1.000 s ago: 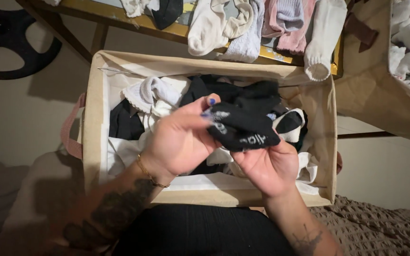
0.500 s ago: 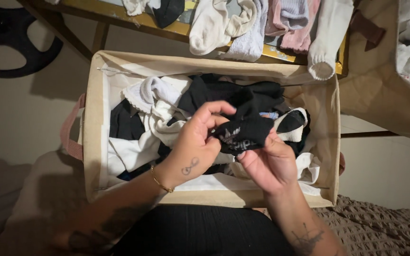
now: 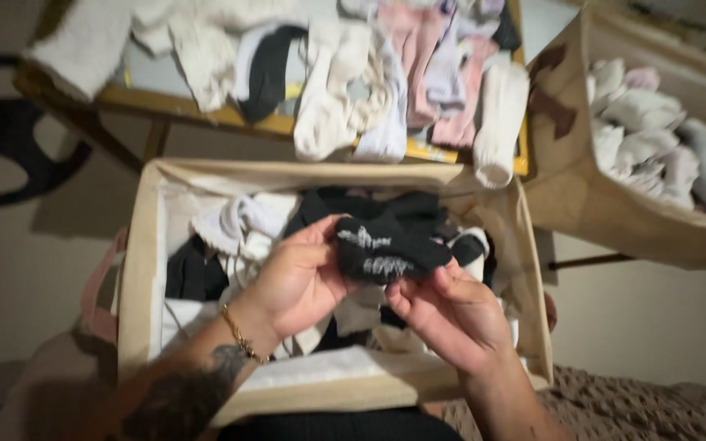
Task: Sorting and pairing various socks from a laundry bin.
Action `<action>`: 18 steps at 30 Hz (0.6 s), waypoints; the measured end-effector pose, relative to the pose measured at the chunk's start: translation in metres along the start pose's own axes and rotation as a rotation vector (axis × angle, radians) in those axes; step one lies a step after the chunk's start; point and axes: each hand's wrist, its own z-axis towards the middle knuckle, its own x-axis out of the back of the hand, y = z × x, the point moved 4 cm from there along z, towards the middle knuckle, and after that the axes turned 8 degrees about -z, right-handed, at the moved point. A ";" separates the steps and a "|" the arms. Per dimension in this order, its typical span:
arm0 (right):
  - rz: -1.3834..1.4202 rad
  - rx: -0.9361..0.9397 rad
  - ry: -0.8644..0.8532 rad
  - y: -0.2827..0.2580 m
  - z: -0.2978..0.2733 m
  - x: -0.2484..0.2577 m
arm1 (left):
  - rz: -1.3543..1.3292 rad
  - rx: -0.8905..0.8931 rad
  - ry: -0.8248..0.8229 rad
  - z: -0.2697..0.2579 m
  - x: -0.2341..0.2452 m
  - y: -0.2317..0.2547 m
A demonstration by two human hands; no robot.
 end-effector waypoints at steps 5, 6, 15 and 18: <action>-0.017 -0.003 -0.079 -0.019 0.008 -0.026 | 0.003 0.233 -0.207 -0.006 -0.041 0.015; -0.026 0.003 -0.148 -0.022 0.009 -0.026 | 0.112 0.341 -0.321 -0.008 -0.047 0.015; -0.403 0.091 -0.008 -0.035 0.069 -0.051 | 0.450 -0.136 -0.120 0.050 -0.104 0.134; -0.367 0.039 0.019 -0.045 0.062 -0.030 | 0.511 -0.298 -0.329 0.107 -0.128 0.222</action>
